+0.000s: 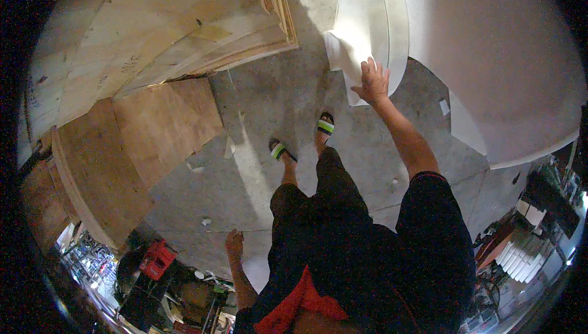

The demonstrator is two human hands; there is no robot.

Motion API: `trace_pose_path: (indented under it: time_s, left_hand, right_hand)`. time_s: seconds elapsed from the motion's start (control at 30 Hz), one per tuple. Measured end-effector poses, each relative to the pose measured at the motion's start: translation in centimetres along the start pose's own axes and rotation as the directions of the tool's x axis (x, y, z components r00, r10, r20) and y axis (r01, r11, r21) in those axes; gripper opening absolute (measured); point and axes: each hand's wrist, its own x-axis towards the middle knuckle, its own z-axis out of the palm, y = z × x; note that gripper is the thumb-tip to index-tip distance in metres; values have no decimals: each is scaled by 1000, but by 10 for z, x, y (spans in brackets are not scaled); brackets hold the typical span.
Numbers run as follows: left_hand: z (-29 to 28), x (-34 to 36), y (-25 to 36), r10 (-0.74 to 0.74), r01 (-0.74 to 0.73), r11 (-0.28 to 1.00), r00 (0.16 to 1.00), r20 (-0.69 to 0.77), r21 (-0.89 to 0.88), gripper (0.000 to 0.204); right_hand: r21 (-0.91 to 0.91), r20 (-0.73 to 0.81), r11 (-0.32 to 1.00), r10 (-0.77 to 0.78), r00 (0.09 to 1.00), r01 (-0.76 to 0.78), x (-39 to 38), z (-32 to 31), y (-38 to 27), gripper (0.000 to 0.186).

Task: The person uses a knife to trim and shape a white curved wooden piece, then sprays it with a spray gun. The person places a white sheet over the piece and smooths it by hand.

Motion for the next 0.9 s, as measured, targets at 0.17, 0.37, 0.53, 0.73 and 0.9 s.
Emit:
trace_pose_path:
  time_s: [0.17, 0.37, 0.53, 0.73, 0.9]
  left_hand:
    - [5, 2, 12, 18, -76, 879, 992, 126, 471, 29]
    - [-4, -1, 35, -363, 252, 869, 909, 203, 425, 26]
    - [0, -3, 31, 14, -166, 806, 965, 262, 568, 27]
    - [3, 34, 8, -305, 301, 952, 944, 127, 51, 32]
    - [-19, 110, -10, 8, -291, 764, 897, 443, 575, 35]
  right_hand:
    - [109, 44, 979, 169, 985, -173, 11, -13, -30, 105]
    - [59, 50, 963, 261, 964, -264, 9, -14, -33, 117]
    - [69, 8, 963, 260, 965, -260, 2, -28, -31, 117]
    - [121, -28, 936, 336, 941, -331, -12, -15, -35, 117]
    - [207, -268, 880, 471, 840, -428, -33, 30, -39, 79]
